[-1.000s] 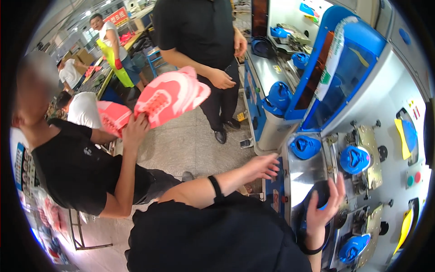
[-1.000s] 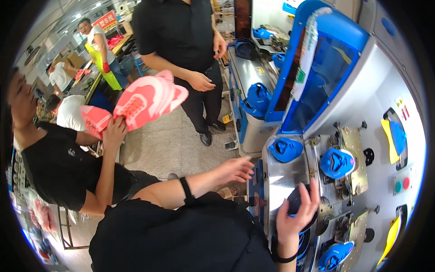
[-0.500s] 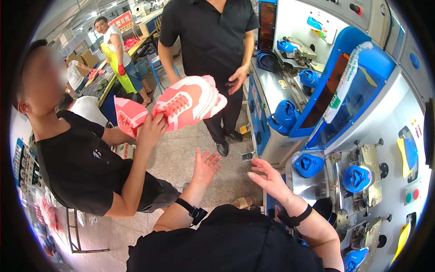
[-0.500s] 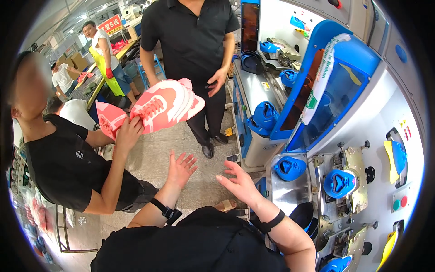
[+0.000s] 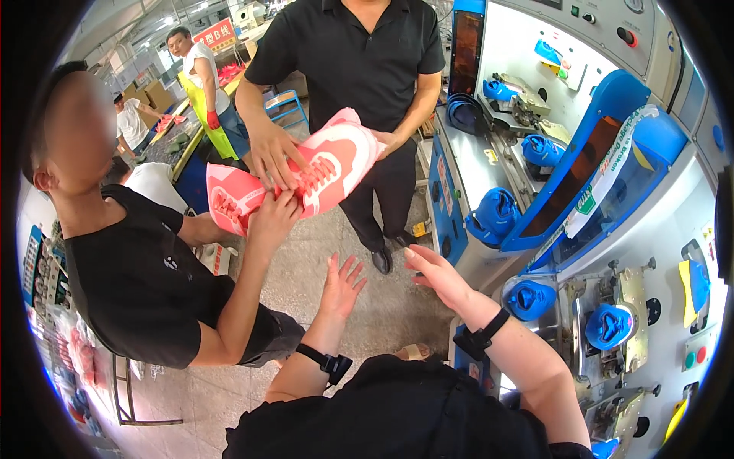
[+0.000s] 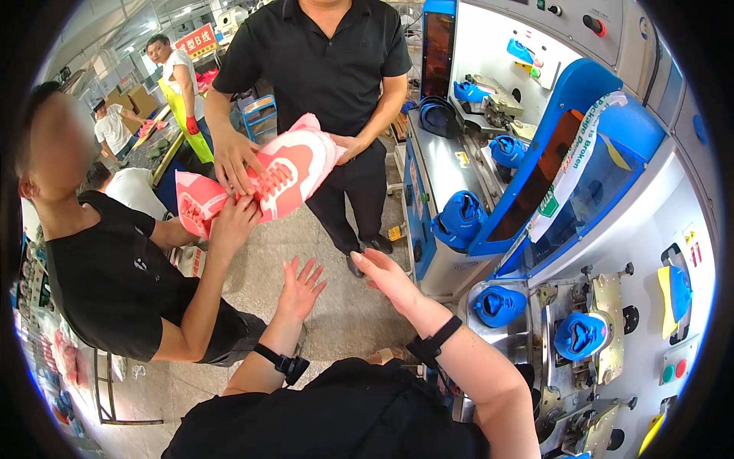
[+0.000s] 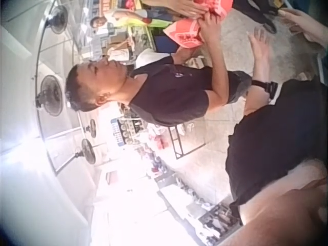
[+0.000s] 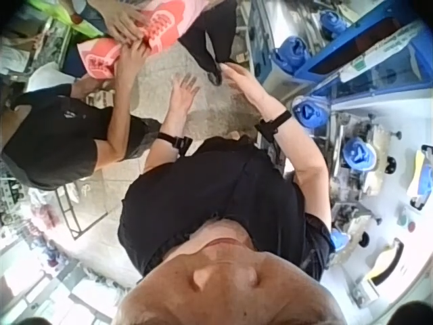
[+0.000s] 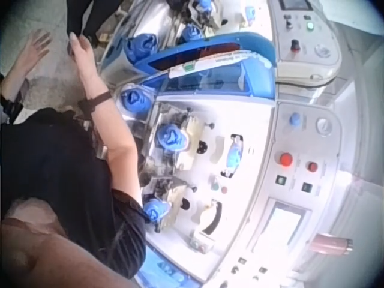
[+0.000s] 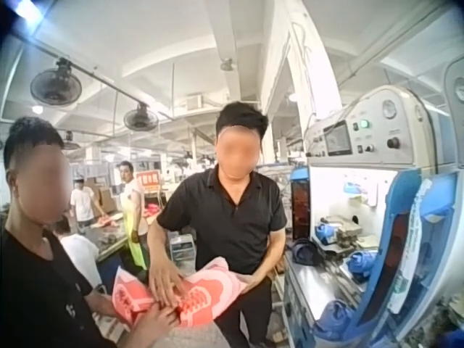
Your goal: Operating a shoe lasting machine to shape blue and pink shoe uppers.
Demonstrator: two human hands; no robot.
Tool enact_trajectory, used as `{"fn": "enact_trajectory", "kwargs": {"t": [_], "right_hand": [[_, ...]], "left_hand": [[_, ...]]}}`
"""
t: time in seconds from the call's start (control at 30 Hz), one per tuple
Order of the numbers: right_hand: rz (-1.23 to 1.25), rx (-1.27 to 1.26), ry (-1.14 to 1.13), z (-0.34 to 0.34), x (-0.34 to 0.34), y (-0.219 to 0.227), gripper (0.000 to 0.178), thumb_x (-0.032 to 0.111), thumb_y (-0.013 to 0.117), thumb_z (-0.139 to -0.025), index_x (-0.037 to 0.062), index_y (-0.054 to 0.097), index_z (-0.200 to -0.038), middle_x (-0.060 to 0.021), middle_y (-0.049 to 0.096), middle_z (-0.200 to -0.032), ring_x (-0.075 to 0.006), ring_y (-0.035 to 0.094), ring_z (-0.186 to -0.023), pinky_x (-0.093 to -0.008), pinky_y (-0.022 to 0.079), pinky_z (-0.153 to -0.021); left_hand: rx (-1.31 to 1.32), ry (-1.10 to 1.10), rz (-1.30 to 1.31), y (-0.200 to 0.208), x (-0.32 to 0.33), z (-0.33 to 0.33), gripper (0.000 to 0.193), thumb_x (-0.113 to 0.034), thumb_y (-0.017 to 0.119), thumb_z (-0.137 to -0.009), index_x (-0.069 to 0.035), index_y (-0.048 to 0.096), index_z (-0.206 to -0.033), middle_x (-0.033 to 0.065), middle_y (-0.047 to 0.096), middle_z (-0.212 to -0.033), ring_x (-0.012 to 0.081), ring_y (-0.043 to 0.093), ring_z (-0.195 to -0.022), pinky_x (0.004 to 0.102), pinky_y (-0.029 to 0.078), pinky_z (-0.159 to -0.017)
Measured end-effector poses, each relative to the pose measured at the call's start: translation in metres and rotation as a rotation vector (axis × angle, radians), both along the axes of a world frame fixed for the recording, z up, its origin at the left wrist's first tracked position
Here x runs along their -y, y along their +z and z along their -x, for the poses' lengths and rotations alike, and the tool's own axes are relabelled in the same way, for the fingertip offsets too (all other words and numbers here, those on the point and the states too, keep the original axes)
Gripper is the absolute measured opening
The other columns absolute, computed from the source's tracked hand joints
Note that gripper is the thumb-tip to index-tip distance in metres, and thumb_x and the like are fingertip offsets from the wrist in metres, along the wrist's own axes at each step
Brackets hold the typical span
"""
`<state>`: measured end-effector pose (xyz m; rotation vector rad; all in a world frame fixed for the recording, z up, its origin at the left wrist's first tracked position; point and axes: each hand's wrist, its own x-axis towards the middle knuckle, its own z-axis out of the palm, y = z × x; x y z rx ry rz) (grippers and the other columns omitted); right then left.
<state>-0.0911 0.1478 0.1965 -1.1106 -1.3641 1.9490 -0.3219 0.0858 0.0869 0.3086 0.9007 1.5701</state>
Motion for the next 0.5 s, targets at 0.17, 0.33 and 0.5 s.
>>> {"fn": "enact_trajectory", "kwargs": {"t": [0.17,0.33,0.5], "right_hand": [[-0.129,-0.073,-0.028,0.032,-0.041,0.012,0.098,0.054,0.068,-0.085,-0.0051,0.024,-0.149,-0.0195,0.033,-0.152,-0.0253,0.036,-0.138,-0.0386,0.033,-0.110],[-0.224,-0.317,-0.282,0.084,-0.101,0.023,0.107,0.035,0.081,-0.079,-0.0069,0.011,-0.150,-0.0229,0.038,-0.147,-0.0249,0.039,-0.135,-0.0380,0.032,-0.112],[-0.446,-0.315,-0.344,0.113,-0.112,0.022,0.098,0.011,0.085,-0.073,-0.0074,0.023,-0.146,-0.0158,0.055,-0.131,-0.0203,0.051,-0.124,-0.0307,0.044,-0.102]], "left_hand": [[-0.060,-0.001,-0.051,0.008,-0.015,0.011,0.094,-0.073,0.043,-0.087,-0.029,-0.005,-0.155,0.0066,0.019,-0.160,0.0300,0.028,-0.142,0.0557,0.024,-0.111],[-0.094,0.019,-0.173,0.028,-0.046,0.018,0.098,-0.078,0.041,-0.081,-0.032,-0.005,-0.154,0.0020,0.014,-0.161,0.0319,0.023,-0.145,0.0602,0.021,-0.112],[-0.025,0.005,-0.289,0.043,-0.063,0.021,0.103,-0.080,0.045,-0.075,-0.031,0.002,-0.155,0.0005,0.013,-0.162,0.0323,0.019,-0.146,0.0628,0.020,-0.111]]}}
